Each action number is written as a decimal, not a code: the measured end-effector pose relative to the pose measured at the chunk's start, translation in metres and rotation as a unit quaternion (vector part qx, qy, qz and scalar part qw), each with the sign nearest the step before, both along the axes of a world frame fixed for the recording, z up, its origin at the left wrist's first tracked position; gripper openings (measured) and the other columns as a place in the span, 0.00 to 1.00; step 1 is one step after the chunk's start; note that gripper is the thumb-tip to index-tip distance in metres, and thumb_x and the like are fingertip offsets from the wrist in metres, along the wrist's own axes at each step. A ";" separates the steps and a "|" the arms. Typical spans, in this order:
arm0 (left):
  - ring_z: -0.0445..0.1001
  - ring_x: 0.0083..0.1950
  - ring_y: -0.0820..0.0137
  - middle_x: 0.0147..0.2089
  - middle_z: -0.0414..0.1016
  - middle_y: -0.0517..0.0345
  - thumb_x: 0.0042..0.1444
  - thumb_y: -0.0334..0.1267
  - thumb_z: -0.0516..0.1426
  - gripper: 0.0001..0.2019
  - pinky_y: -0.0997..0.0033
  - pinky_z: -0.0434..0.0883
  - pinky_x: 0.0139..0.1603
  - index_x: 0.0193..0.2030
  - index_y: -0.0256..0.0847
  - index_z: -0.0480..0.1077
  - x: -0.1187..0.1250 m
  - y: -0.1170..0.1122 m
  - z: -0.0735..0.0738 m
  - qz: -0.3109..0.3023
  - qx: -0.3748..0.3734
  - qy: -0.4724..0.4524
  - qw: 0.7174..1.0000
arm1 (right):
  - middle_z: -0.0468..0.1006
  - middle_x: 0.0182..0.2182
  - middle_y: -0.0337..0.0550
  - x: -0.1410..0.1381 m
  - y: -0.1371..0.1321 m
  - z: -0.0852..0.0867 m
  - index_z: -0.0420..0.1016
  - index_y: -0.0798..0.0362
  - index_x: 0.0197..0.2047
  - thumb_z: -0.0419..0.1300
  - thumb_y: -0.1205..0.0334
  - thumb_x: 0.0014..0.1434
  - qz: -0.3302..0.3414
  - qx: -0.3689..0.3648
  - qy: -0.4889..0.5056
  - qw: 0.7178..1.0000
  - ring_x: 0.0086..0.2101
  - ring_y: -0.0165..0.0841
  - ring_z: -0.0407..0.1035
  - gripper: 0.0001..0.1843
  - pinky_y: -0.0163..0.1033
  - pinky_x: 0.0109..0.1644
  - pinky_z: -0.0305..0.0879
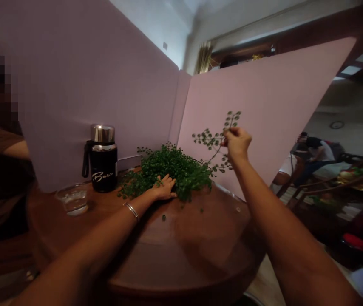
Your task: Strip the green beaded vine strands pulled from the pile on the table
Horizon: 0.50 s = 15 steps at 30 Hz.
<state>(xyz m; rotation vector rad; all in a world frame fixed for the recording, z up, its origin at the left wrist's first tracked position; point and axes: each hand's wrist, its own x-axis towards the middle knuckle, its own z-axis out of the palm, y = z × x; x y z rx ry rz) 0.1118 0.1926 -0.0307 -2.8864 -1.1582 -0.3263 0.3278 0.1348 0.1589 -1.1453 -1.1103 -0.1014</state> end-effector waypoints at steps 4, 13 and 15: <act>0.43 0.66 0.49 0.59 0.59 0.40 0.51 0.53 0.50 0.31 0.37 0.46 0.58 0.59 0.39 0.55 -0.001 -0.002 -0.002 -0.003 0.017 -0.007 1.000 | 0.65 0.26 0.36 0.013 -0.019 0.070 0.61 0.53 0.35 0.55 0.62 0.53 0.034 0.161 0.001 0.986 0.18 0.21 0.56 0.06 0.33 0.22 0.64; 0.43 0.66 0.49 0.60 0.58 0.39 0.52 0.45 0.50 0.26 0.37 0.46 0.57 0.58 0.38 0.56 0.002 -0.012 0.001 0.010 0.033 0.011 0.999 | 0.63 0.25 0.35 -0.010 -0.065 0.145 0.57 0.52 0.30 0.53 0.71 0.53 -0.040 0.250 0.027 0.967 0.18 0.17 0.57 0.07 0.28 0.21 0.62; 0.42 0.66 0.49 0.61 0.56 0.36 0.53 0.43 0.49 0.26 0.35 0.44 0.57 0.58 0.36 0.56 0.002 -0.013 0.001 0.011 0.023 0.014 1.000 | 0.61 0.25 0.34 -0.002 -0.074 0.169 0.54 0.50 0.27 0.52 0.74 0.51 -0.074 0.275 0.039 0.958 0.21 0.16 0.60 0.11 0.22 0.21 0.57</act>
